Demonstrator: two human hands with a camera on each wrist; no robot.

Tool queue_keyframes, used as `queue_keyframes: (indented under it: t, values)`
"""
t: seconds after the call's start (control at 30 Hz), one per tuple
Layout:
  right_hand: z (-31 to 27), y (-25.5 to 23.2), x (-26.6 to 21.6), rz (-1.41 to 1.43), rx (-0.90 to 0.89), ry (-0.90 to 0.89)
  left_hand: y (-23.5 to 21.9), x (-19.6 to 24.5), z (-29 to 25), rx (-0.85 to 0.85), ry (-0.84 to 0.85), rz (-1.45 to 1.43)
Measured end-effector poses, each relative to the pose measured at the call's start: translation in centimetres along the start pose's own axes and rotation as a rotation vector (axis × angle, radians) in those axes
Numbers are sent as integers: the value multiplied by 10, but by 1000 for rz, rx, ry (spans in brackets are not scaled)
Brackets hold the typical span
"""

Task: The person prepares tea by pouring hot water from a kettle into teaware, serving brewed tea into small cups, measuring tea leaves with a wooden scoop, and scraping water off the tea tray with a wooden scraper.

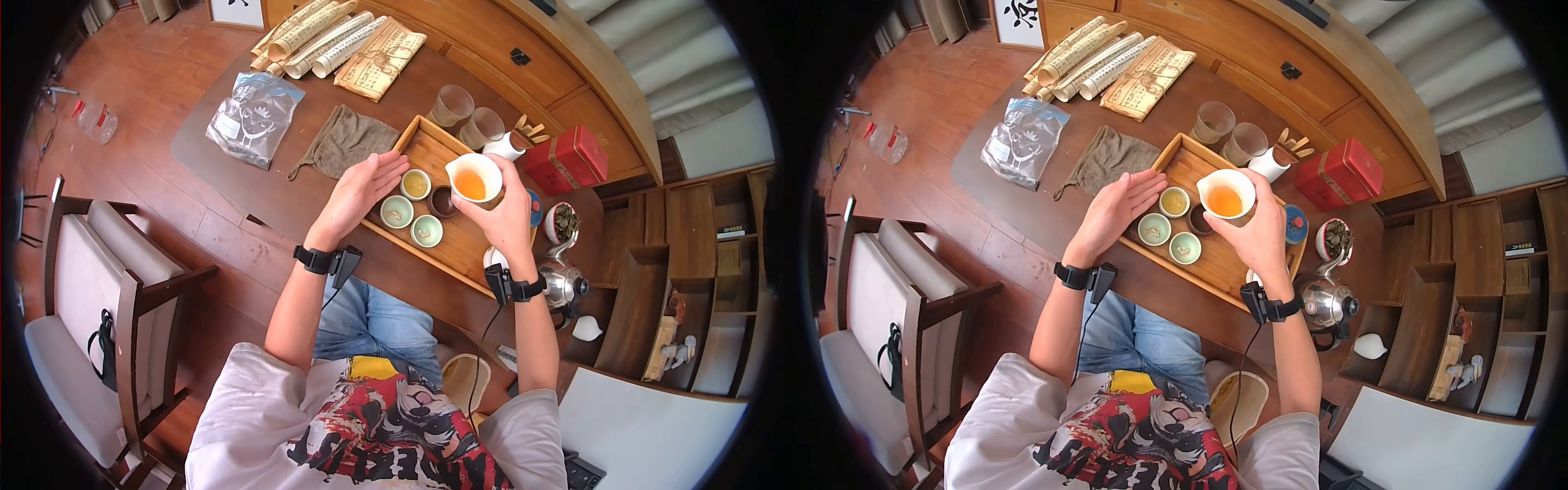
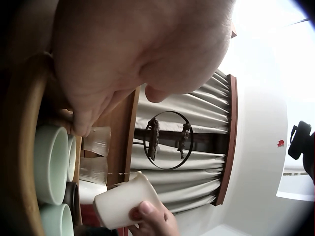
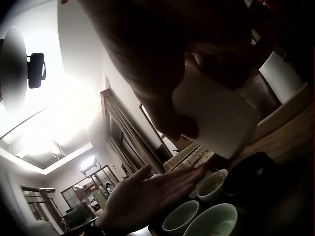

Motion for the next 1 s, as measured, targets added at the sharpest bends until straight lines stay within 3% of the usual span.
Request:
queue_keyframes:
  t: [0.17, 0.43, 1.0]
  values:
    - [-10, -22, -5, 96, 79, -18, 0, -1, 0, -10, 5, -10]
    - [-35, -34, 1, -181, -41, 107, -1, 0, 0, -8, 21, 7]
    - [-41, -24, 13, -414, -54, 41, 0, 0, 0, -18, 22, 27]
Point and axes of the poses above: each hand's wrist, its own z-axis towards the middle knuckle, its own y-axis out of the palm, x = y × z, the point moved 8 cm from there along z, towards the middle knuckle, and after that the axes turned 9 degrees about -x, right-handed, at the moved point
